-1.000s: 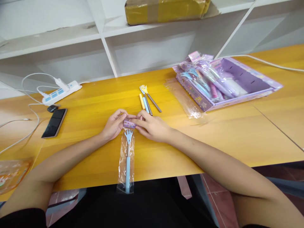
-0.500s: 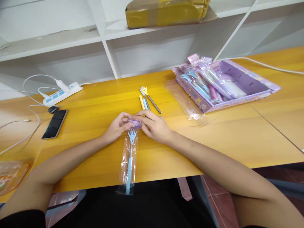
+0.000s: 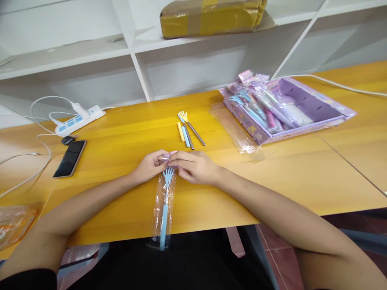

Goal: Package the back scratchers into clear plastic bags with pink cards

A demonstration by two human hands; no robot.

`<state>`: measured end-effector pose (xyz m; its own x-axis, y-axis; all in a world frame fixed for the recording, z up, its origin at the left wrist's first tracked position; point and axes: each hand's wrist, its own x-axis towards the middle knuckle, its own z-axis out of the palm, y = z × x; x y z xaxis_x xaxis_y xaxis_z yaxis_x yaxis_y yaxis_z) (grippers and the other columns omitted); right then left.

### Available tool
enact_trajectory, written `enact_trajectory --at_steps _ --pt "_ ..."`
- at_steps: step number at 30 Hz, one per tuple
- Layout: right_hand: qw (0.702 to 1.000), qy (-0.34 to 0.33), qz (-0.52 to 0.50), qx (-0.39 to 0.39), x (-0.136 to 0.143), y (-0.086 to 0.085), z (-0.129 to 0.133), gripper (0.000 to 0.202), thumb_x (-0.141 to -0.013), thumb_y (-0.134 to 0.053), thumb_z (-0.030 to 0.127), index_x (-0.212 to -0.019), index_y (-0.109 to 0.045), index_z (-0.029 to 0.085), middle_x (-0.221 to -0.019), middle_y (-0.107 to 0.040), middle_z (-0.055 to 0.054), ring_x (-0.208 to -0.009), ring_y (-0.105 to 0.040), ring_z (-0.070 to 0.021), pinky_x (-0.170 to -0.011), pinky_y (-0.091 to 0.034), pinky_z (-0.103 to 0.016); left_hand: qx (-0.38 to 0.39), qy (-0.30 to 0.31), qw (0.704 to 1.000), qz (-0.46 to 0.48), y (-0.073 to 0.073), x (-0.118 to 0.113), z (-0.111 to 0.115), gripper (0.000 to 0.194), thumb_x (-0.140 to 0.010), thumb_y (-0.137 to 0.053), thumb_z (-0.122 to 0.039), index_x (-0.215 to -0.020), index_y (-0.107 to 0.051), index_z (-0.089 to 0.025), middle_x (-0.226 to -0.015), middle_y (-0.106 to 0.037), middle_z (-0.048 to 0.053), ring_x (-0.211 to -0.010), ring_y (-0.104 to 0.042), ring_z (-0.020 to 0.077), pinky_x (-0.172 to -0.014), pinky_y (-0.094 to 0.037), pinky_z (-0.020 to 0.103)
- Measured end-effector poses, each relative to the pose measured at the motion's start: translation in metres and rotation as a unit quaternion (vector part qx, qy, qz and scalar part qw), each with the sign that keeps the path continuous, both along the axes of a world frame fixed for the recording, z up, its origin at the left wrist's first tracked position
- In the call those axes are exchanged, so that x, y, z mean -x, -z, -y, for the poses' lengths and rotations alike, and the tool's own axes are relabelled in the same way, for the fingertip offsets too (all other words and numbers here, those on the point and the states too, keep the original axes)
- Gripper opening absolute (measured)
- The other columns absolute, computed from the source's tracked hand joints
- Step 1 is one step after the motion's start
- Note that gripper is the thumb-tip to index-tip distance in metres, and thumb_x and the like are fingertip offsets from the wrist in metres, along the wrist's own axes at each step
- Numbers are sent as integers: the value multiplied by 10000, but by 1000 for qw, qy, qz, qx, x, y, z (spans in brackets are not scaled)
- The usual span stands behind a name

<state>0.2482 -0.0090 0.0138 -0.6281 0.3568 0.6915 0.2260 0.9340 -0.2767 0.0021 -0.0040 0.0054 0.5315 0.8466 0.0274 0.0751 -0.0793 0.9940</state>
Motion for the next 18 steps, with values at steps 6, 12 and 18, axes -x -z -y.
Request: enact_trajectory --at_steps 6,12,18 --pt "1000 5 10 29 -1 -5 -1 402 -951 -545 50 -1279 -703 220 -1257 -777 -80 -1072 -781 -180 -899 -672 -321 6 16 1000 24 -3 1 1 347 -947 -793 -387 -1197 -708 -162 -1110 -778 93 -971 -749 187 -880 -572 301" --pt "999 8 18 32 -1 -8 1 469 -945 -524 36 -1350 -665 227 -1283 -779 -78 -1149 -773 -188 -921 -671 -324 11 14 997 68 -3 1 -1 312 -1000 -734 -466 -1141 -737 -189 -1045 -781 72 -972 -737 185 -909 -561 316" --pt "999 -1 33 29 -4 -7 0 441 -964 -515 42 -1291 -697 275 -1236 -806 -24 -1124 -789 -169 -937 -678 -337 8 -12 999 42 -3 -1 0 328 -1001 -730 -483 -1158 -747 -196 -1097 -802 92 -995 -749 198 -939 -575 352"
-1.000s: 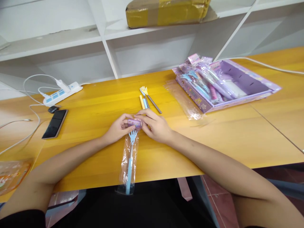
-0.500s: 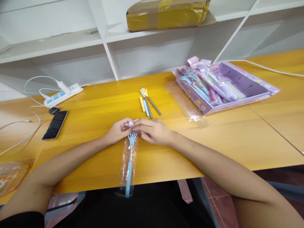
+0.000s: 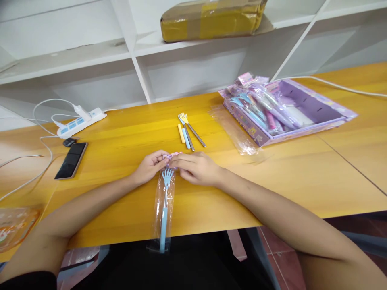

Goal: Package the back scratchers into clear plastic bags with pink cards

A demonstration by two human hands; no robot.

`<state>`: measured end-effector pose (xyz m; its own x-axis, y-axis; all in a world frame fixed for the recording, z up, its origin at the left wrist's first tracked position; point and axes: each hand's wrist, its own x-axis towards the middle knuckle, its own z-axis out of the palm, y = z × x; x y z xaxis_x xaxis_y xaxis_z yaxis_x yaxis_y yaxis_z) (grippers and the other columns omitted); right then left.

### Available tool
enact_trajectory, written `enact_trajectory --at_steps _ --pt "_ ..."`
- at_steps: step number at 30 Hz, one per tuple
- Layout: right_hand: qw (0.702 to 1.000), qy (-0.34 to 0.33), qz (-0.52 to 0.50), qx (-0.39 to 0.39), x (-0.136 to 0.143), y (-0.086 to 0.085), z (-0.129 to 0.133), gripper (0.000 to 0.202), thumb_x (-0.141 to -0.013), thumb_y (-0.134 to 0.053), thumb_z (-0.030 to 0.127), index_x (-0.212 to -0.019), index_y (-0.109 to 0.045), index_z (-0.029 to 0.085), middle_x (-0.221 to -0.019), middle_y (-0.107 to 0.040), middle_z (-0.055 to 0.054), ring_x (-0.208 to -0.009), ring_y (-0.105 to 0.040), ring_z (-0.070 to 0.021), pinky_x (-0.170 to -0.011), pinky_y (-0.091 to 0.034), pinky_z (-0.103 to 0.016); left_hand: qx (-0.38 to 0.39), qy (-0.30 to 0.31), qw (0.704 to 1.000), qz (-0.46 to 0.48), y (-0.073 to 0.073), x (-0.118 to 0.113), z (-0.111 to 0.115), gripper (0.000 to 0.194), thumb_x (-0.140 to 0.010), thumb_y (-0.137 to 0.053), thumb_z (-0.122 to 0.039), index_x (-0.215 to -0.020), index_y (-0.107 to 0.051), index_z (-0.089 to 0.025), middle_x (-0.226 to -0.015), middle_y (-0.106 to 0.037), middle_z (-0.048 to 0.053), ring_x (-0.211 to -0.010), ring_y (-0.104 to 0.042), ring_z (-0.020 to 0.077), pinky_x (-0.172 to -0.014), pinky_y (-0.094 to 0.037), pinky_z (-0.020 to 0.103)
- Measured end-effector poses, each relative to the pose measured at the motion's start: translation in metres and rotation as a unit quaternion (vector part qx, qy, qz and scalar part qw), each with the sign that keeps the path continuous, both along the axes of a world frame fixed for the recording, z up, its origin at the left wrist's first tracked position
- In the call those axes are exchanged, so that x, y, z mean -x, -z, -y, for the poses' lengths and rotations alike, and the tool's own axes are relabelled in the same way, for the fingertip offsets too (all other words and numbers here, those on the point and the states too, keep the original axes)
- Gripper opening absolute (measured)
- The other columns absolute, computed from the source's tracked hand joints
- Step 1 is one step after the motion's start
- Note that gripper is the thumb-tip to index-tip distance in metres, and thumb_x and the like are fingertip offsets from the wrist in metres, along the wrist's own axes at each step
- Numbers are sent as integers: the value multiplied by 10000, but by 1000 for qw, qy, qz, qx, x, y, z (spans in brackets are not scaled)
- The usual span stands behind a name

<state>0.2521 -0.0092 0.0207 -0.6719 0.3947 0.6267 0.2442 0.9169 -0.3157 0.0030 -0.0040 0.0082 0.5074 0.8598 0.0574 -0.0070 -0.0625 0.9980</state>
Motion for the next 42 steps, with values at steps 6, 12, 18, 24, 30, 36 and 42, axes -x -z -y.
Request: enact_trajectory --at_steps 6,12,18,24,30,36,42 --pt "1000 13 6 -13 2 2 2 329 -982 -549 68 -1166 -742 261 -1147 -837 3 -997 -813 -160 -879 -677 -329 -14 10 1000 -9 4 -1 -2 333 -1011 -718 -465 -1220 -734 -206 -1164 -809 106 -1084 -757 217 -1016 -566 391" --pt "999 26 -6 -41 4 2 4 317 -971 -545 63 -1141 -751 233 -1161 -841 -8 -1001 -821 -164 -846 -668 -307 -11 -9 1000 -21 5 0 -2 323 -990 -745 -446 -1173 -719 -181 -1185 -801 111 -1095 -756 224 -1006 -569 383" --pt "998 43 -17 -33 0 -2 0 325 -950 -533 50 -1077 -762 243 -1099 -846 2 -1019 -818 -162 -848 -661 -301 6 5 1000 -12 5 0 -1 353 -982 -751 -441 -1216 -730 -177 -1163 -804 123 -1071 -762 228 -980 -573 373" --pt "1000 15 -7 -23 -1 -1 -1 304 -948 -547 62 -1055 -750 261 -1062 -836 16 -949 -806 -155 -844 -658 -312 8 -1 1000 -7 -1 -2 -1 306 -983 -738 -433 -1180 -761 -199 -1069 -807 90 -1009 -761 214 -956 -578 362" --pt "999 37 3 -1 -1 -1 3 269 -954 -544 84 -1009 -741 259 -986 -802 0 -876 -764 -162 -788 -620 -319 10 -2 1000 -5 -6 -2 0 235 -961 -733 -322 -1156 -770 -196 -1053 -810 79 -1005 -765 212 -943 -594 358" --pt "998 64 -21 -11 -4 1 3 216 -951 -524 85 -838 -629 237 -762 -672 3 -645 -604 -147 -597 -479 -290 56 109 992 27 -7 4 -3 467 -856 -877 -278 -1279 -694 -200 -1220 -786 129 -1045 -782 222 -916 -623 349" --pt "987 74 -119 75 -1 4 2 138 -984 -527 120 -998 -584 245 -862 -632 -19 -694 -587 -158 -638 -494 -295 106 136 985 6 -7 7 -2 660 -830 -915 -253 -1386 -561 -222 -1066 -808 98 -824 -794 178 -765 -641 302"
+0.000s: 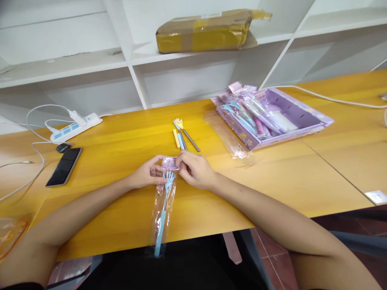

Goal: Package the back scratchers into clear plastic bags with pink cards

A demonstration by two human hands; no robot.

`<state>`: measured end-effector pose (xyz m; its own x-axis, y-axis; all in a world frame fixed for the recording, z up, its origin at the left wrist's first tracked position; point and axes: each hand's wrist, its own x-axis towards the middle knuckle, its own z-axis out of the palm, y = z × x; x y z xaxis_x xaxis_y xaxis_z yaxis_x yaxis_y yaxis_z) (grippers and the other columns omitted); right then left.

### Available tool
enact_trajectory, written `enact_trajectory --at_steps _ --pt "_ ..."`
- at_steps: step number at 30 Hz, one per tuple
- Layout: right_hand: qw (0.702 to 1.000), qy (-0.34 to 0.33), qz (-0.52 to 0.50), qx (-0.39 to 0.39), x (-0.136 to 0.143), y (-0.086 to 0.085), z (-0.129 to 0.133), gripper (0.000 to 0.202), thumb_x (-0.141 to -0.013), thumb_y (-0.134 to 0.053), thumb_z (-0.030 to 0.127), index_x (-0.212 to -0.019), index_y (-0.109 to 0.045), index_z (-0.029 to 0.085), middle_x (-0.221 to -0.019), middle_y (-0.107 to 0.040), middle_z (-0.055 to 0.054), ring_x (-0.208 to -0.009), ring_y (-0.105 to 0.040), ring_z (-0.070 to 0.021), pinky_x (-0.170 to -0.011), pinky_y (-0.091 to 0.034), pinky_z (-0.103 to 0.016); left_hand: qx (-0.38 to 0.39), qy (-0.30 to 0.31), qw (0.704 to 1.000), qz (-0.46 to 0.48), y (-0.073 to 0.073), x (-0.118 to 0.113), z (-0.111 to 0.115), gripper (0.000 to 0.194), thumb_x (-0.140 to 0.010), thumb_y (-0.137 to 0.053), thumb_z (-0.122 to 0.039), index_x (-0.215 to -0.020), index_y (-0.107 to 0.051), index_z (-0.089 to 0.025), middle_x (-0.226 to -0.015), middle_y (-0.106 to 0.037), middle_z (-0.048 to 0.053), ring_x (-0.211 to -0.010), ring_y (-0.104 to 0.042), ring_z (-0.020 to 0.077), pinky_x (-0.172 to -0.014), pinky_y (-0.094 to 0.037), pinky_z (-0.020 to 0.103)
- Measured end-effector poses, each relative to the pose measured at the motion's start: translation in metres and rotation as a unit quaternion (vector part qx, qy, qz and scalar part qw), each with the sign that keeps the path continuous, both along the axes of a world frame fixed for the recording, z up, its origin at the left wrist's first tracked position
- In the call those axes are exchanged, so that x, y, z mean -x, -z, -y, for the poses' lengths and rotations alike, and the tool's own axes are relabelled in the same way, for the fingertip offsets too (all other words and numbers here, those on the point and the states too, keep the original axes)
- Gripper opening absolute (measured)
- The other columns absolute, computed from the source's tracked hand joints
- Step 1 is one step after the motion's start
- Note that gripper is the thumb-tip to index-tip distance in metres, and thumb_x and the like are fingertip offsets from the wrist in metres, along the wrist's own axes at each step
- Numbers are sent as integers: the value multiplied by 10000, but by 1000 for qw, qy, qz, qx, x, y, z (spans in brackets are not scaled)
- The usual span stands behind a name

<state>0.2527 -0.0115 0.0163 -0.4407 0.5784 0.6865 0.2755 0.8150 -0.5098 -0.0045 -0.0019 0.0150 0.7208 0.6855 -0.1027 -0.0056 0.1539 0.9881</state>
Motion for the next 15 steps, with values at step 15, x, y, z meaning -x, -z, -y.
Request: enact_trajectory --at_steps 15 --pt "882 -181 12 435 -7 -18 -27 471 -998 -703 622 -1105 -723 163 -971 -750 -44 -841 -687 -165 -775 -559 -299 35 -333 921 199 0 0 -18 532 -788 -950 -407 -1172 -640 -210 -1003 -803 20 -956 -785 157 -918 -620 284"
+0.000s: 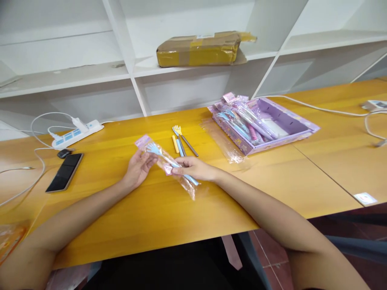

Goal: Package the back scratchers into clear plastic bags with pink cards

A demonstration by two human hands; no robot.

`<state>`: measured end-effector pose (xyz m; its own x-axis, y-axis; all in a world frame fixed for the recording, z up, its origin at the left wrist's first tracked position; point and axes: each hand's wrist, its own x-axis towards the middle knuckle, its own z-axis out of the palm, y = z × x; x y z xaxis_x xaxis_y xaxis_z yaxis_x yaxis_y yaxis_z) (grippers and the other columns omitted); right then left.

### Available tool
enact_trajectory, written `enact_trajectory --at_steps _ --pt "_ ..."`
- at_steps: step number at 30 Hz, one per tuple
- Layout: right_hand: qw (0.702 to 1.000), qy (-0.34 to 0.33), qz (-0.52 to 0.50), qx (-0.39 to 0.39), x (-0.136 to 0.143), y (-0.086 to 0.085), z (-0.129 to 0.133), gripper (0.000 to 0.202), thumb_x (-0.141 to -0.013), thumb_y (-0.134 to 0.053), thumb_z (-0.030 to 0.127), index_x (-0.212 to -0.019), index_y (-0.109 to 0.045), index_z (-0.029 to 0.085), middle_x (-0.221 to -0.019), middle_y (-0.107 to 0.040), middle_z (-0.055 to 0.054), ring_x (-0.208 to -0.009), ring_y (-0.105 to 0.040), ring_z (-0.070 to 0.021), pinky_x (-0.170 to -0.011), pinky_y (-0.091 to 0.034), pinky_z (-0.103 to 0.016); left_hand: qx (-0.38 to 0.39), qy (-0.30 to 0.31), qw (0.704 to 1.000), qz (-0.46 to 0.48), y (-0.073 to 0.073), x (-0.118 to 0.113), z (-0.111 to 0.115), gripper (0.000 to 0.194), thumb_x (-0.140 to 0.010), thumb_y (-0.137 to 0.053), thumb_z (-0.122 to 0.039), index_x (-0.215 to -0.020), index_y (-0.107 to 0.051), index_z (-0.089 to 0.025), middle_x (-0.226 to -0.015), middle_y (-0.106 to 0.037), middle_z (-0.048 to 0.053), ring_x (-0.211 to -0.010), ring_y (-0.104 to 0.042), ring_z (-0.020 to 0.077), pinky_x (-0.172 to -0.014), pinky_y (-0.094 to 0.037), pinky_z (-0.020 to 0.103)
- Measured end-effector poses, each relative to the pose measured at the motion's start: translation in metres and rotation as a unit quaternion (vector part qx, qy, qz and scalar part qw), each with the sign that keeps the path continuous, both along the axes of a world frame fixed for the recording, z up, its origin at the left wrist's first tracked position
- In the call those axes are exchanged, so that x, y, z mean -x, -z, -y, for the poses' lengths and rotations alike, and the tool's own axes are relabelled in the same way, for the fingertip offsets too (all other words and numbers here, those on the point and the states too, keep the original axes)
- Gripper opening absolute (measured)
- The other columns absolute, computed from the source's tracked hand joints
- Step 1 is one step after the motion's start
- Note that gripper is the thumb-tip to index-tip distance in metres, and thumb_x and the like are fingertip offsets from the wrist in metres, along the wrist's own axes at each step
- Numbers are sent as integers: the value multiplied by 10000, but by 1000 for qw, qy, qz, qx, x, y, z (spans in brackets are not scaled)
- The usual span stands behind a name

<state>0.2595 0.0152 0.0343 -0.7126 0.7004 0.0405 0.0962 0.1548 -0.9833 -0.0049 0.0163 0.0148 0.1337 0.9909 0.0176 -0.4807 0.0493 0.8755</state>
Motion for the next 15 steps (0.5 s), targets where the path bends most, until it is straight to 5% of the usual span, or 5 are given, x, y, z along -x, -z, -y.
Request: enact_trajectory --at_steps 3,7,11,15 --pt "973 143 64 -167 -35 -17 -20 427 -1058 -614 583 -946 -738 190 -834 -730 -18 -770 -660 -177 -728 -520 -310 4 77 997 2 1 0 0 589 -859 -848 -556 -1250 -607 -187 -967 -812 73 -966 -807 230 -928 -628 374" --pt "795 384 187 -431 -119 -29 -61 389 -1056 -627 447 -763 -686 198 -766 -643 -58 -757 -563 -187 -724 -416 -361 4 130 992 -1 2 1 0 548 -903 -768 -554 -1246 -569 -176 -893 -801 74 -852 -803 238 -786 -623 349" --pt "607 566 348 -435 -195 -15 -88 297 -1066 -527 300 -959 -752 138 -1059 -653 -178 -922 -567 -240 -759 -378 -397 -9 153 988 -17 0 2 0 524 -910 -735 -541 -1233 -544 -175 -832 -780 60 -744 -777 232 -685 -586 320" --pt "580 549 471 -376 -223 11 -91 265 -1000 -533 215 -1010 -760 77 -1049 -631 -252 -1001 -523 -315 -808 -369 -419 -13 152 988 -35 -1 3 1 442 -920 -695 -499 -1191 -556 -178 -776 -742 30 -674 -737 212 -619 -542 295"
